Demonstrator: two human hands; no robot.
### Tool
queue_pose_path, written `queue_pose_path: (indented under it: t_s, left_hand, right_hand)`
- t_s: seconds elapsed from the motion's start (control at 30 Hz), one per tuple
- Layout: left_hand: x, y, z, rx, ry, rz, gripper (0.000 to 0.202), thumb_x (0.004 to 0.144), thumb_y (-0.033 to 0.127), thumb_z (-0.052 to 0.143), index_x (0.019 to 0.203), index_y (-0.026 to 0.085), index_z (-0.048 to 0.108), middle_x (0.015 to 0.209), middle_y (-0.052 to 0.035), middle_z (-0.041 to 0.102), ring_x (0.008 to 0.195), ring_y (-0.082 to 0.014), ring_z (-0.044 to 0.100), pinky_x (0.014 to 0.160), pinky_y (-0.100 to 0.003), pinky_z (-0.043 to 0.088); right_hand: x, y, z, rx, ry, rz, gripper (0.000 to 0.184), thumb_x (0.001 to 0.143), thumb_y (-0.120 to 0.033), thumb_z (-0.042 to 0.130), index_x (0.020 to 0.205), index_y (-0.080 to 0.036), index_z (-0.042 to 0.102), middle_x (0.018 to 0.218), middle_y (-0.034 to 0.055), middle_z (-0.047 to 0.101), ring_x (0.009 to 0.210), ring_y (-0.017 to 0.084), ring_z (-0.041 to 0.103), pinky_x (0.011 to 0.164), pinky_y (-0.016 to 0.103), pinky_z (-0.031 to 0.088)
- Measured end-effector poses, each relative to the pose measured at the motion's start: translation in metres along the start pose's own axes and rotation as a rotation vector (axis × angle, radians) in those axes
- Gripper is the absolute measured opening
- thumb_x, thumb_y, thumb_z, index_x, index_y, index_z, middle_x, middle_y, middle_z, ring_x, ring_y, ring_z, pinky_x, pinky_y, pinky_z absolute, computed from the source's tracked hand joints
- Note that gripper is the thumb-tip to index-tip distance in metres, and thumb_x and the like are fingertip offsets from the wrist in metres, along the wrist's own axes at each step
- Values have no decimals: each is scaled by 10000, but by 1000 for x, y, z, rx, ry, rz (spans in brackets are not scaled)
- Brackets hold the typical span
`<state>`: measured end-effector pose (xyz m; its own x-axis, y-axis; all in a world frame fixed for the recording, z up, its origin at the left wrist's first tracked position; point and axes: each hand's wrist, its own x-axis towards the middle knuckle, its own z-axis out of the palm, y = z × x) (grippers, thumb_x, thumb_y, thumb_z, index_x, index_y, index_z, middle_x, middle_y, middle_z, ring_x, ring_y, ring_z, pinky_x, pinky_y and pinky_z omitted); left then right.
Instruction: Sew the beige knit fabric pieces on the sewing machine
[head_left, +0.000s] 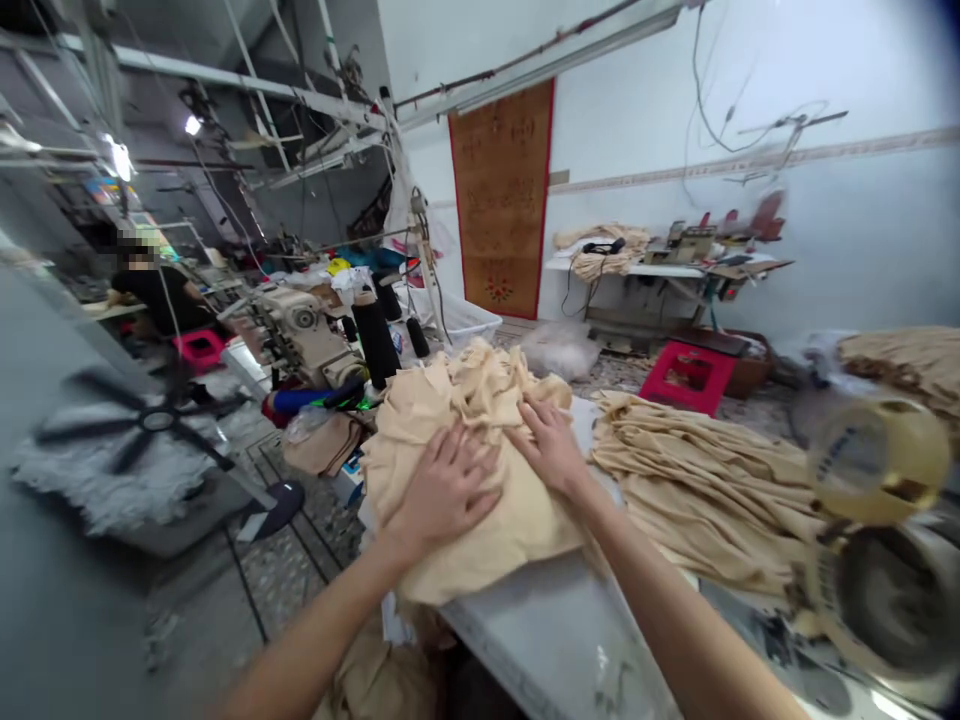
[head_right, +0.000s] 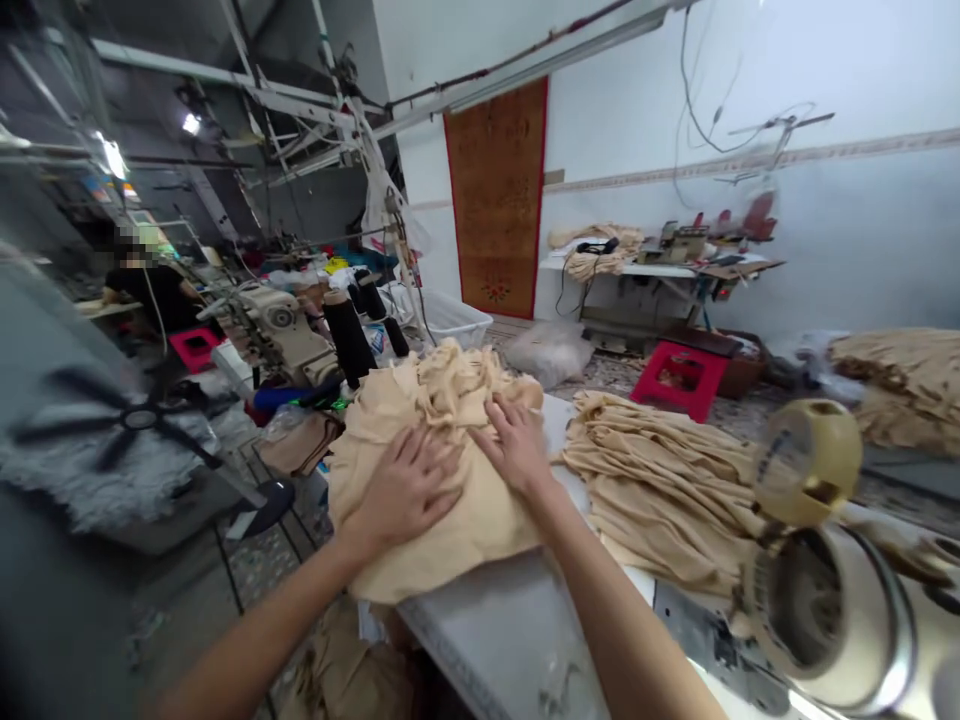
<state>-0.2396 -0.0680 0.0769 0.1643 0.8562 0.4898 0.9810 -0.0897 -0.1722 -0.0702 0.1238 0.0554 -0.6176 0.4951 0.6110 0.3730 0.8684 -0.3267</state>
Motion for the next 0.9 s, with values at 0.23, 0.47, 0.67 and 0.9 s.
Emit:
queue_pose_path:
  t_s: [0.23,0.47,0.67,0.9]
  left_hand:
    - [-14,17,12,-58,18,8,690,1029,550,575,1644,265,449,1730,-92,370,1590,-386,326,1308,-589,267]
    - [14,-22,-27,35,97,-149,628,1073,552,498,1614,234,488,1728,-129,367,1634,-405,227,1321,-662,156]
    - [65,-84,6,-86,-125,-292,639,1071,634,419,1632,332,464,1722,-20,399,1618,-414,256,1298,-674,226]
    - [88,-121,45,-213,-223,-427,789,1003,759,464,1670,345,383,1757,-12,327,1614,-439,249,1293,-699,173]
  right_hand:
    - [-37,23,11,34,-11,57,658,1046,-640,517,1503,-173,596,1257,187,682,1230,384,603,1038,525,516]
    - [29,-8,-22,-5,57,46,712,1038,-691,477,1535,-189,570,1401,206,628,1278,376,601,1078,523,487]
    - [90,-30,20,-108,-158,-7,580,1107,-566,400,1625,-320,483,1656,106,495,1515,367,434,1222,598,344]
    - [119,5,57,-17,-239,41,614,1085,-616,413,1631,-342,477,1649,111,508,1487,377,482,1191,600,387]
